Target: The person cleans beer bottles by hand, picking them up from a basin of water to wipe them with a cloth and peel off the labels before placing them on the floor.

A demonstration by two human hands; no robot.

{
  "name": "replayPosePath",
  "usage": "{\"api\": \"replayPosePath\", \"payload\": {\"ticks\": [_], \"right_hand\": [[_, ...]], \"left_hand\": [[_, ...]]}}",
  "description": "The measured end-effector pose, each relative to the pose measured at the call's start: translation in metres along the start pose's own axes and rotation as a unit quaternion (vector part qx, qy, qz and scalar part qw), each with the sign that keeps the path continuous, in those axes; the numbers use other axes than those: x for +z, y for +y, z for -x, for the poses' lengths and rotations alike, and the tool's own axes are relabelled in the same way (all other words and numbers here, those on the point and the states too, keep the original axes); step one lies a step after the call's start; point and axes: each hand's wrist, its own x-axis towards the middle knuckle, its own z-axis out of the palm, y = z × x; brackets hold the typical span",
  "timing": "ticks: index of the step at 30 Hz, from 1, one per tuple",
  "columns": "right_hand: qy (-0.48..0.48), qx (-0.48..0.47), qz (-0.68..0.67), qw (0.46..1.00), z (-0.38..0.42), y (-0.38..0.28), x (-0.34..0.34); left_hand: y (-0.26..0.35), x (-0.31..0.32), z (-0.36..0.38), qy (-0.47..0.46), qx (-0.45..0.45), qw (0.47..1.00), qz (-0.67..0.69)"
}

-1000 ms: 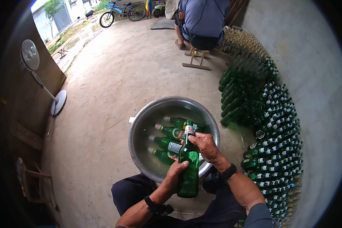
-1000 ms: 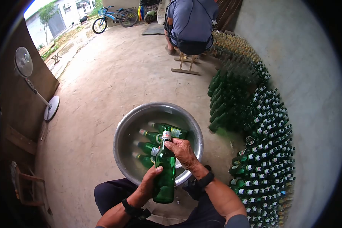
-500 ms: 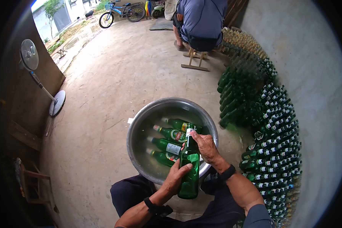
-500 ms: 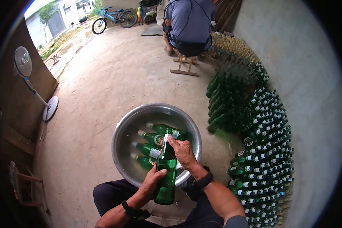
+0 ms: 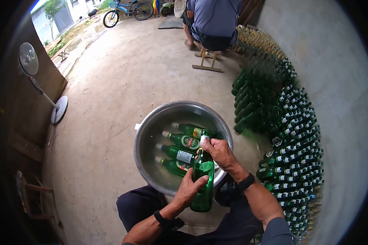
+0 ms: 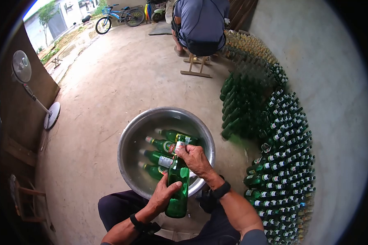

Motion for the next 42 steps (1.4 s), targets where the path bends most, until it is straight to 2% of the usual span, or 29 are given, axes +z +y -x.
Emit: {"api": "replayPosePath", "payload": {"ticks": [10,12,14,16,17,24,26,30,35,42], "right_hand": [[0.056,0.006,0.05,0.997,-0.005,0.007,0.002],[0.057,-0.03,0.2,0.978,-0.001,-0.005,0.0],[0.06,-0.036,0.245,0.967,-0.002,-0.001,-0.004],[0.061,-0.031,0.138,0.988,0.005,-0.011,-0.002],[0.031,-0.001,0.089,0.996,0.007,-0.019,-0.002],[-0.025,-0.015,-0.016,0.999,-0.001,-0.009,-0.005],[-0.052,0.025,-0.08,0.995,0.001,-0.012,-0.005],[-0.076,0.018,-0.088,0.993,0.003,-0.018,-0.008],[-0.09,0.041,-0.022,0.995,0.0,-0.014,-0.014],[-0.059,0.049,-0.072,0.994,-0.003,0.003,-0.008]], "left_hand": [[0.0,0.003,0.0,0.013,-0.03,0.999,0.013],[-0.003,0.0,-0.003,0.006,-0.023,0.999,0.035],[-0.001,0.0,-0.002,0.009,-0.024,0.999,0.043],[0.0,0.0,-0.001,0.012,-0.027,0.998,0.053],[-0.001,-0.001,-0.002,0.019,-0.016,0.999,0.033],[-0.003,-0.001,0.0,0.003,0.016,0.997,-0.072],[0.001,0.003,0.002,0.002,0.005,0.999,-0.04],[0.004,0.001,0.002,0.006,-0.016,1.0,-0.013],[0.0,0.001,0.0,0.002,-0.018,1.0,0.008],[0.001,0.001,-0.001,0.015,-0.028,0.999,0.017]]}}
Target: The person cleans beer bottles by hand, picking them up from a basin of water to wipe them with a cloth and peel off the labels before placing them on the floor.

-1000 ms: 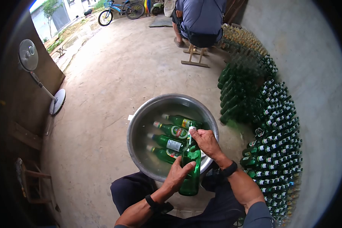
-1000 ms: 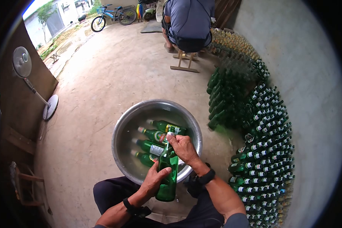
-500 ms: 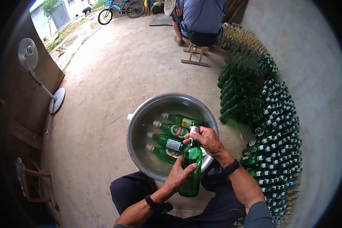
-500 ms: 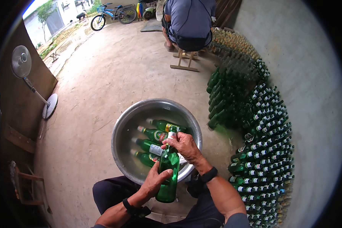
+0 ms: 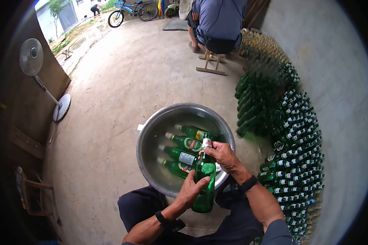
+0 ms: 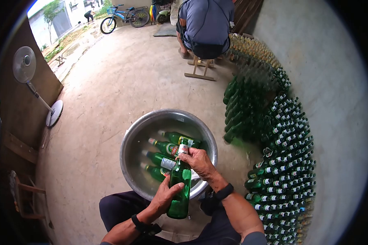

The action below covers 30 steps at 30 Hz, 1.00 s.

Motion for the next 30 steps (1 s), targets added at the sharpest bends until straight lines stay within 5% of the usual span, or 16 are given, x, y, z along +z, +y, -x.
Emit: {"api": "replayPosePath", "payload": {"ticks": [12,17,30], "right_hand": [[0.053,-0.014,0.085,0.995,-0.006,0.011,0.0],[-0.041,-0.004,-0.032,0.999,-0.003,0.004,-0.004],[-0.042,0.009,-0.158,0.986,0.003,-0.002,0.012]], "left_hand": [[0.007,-0.003,0.001,-0.03,-0.024,0.996,0.077],[0.002,-0.006,-0.001,-0.036,-0.022,0.993,0.11],[0.001,-0.012,-0.003,-0.08,-0.065,0.973,0.208]]}}
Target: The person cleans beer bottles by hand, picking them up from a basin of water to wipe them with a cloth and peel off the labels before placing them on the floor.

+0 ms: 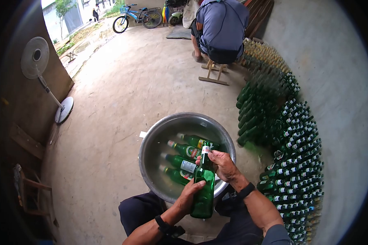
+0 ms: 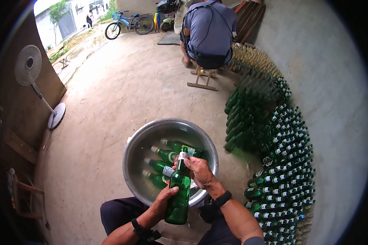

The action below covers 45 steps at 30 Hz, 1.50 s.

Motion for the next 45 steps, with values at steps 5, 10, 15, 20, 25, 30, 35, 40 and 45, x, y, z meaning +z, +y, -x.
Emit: {"api": "replayPosePath", "payload": {"ticks": [5,10,15,20,25,30,35,40,45], "right_hand": [[0.031,-0.001,-0.016,0.999,-0.005,0.01,-0.004],[0.079,-0.025,0.032,0.996,-0.008,0.013,-0.001],[0.076,-0.03,0.032,0.996,-0.007,0.013,-0.006],[0.116,-0.061,0.122,0.984,-0.01,0.013,-0.008],[0.174,-0.185,0.442,0.86,-0.001,0.006,0.006],[0.191,-0.318,0.537,0.758,0.007,-0.005,0.017],[0.199,-0.348,0.568,0.719,0.012,-0.004,0.017],[0.193,-0.317,0.553,0.746,0.006,-0.004,0.011],[0.183,-0.267,0.538,0.779,0.007,-0.01,0.006]], "left_hand": [[-0.004,-0.003,-0.001,-0.004,-0.018,1.0,0.014],[-0.003,-0.002,-0.003,0.007,-0.016,1.0,0.016],[-0.001,0.001,0.001,-0.009,-0.033,0.999,0.001],[0.005,0.004,0.003,-0.003,-0.014,0.999,-0.032],[0.008,0.011,0.004,0.029,0.017,0.997,-0.068],[0.005,0.009,0.005,0.049,0.032,0.992,-0.109],[0.004,0.007,0.004,0.05,0.055,0.985,-0.155],[0.002,0.003,0.004,0.058,0.047,0.98,-0.184],[-0.004,0.0,0.003,0.066,0.04,0.976,-0.204]]}}
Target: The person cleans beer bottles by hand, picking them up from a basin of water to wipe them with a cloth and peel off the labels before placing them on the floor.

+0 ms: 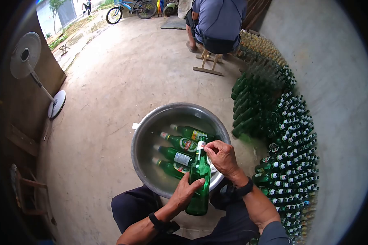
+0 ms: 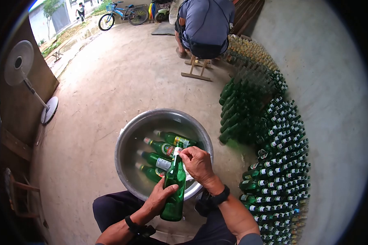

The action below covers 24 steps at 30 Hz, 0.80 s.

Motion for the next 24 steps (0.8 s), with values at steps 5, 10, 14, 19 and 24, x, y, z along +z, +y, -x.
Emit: {"api": "replayPosePath", "payload": {"ticks": [5,10,14,19,24], "right_hand": [[-0.036,0.01,0.006,0.999,-0.001,0.009,-0.001],[-0.05,-0.006,0.016,0.999,-0.003,0.006,-0.004],[-0.048,-0.028,0.046,0.997,-0.001,0.008,-0.005],[-0.072,-0.044,-0.029,0.996,-0.002,0.003,-0.004],[-0.063,-0.108,-0.018,0.992,-0.004,0.009,-0.002]], "left_hand": [[0.007,0.004,0.004,0.0,-0.018,1.0,0.015],[0.0,0.0,0.003,-0.008,-0.015,1.0,0.006],[0.007,0.003,0.007,-0.006,-0.023,1.0,0.004],[0.01,0.002,0.006,0.003,-0.019,1.0,0.013],[0.011,0.001,0.006,0.002,-0.011,1.0,0.023]]}}
